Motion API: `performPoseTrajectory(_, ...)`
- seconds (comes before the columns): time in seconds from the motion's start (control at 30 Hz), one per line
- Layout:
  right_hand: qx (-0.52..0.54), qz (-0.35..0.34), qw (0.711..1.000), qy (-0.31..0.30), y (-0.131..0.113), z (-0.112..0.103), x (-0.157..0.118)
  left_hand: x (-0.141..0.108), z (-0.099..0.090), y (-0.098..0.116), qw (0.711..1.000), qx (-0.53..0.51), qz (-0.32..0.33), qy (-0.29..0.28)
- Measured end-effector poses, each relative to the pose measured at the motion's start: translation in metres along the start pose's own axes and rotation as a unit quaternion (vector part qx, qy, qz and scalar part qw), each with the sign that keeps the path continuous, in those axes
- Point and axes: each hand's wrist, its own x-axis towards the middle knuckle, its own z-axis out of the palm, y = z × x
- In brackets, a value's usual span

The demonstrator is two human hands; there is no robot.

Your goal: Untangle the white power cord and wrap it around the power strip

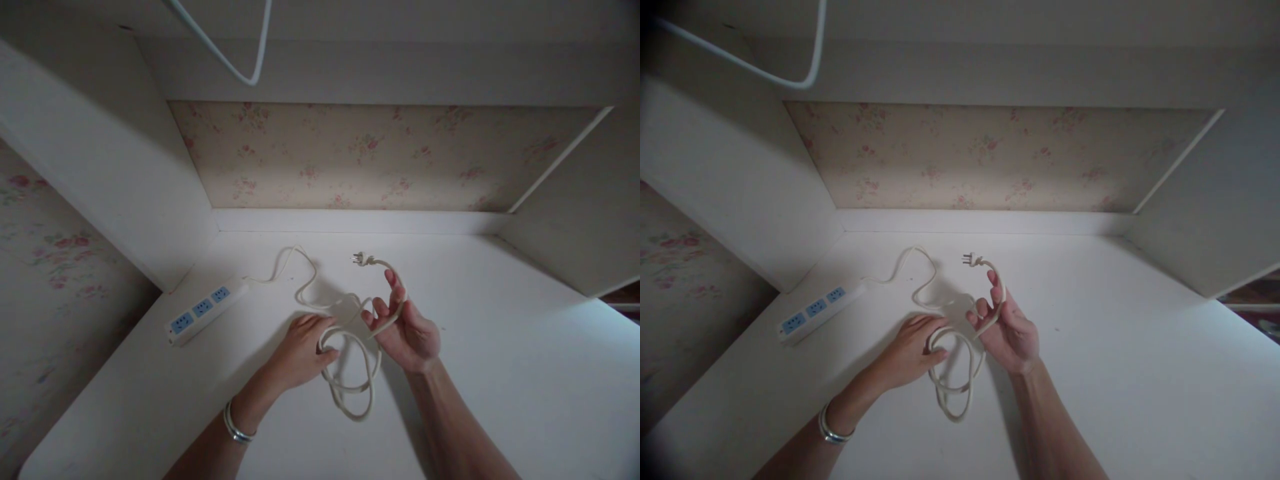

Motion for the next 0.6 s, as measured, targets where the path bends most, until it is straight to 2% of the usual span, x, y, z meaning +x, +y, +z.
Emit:
performPoseTrajectory(0.2,0.008,-0.018,1.000,-0.006,0.000,0.000,-0.002,-0.001,0.002,-0.008,0.998,-0.026,-0.033,0.044)
performPoseTrajectory(0.37,0.010,-0.018,1.000,0.023,-0.004,0.003,-0.001,0.002,-0.004,-0.018,0.983,-0.139,-0.048,0.112)
performPoseTrajectory(0.43,0.003,-0.013,1.000,0.024,-0.003,0.005,0.000,0.004,-0.006,-0.019,0.966,-0.199,-0.091,0.135)
performPoseTrajectory(0.53,-0.041,-0.007,0.999,-0.001,0.002,0.007,0.002,0.006,-0.009,-0.014,0.935,-0.287,-0.176,0.107)
performPoseTrajectory(0.6,-0.088,-0.007,0.996,-0.018,0.007,0.007,0.003,0.007,-0.012,-0.009,0.918,-0.323,-0.210,0.092)
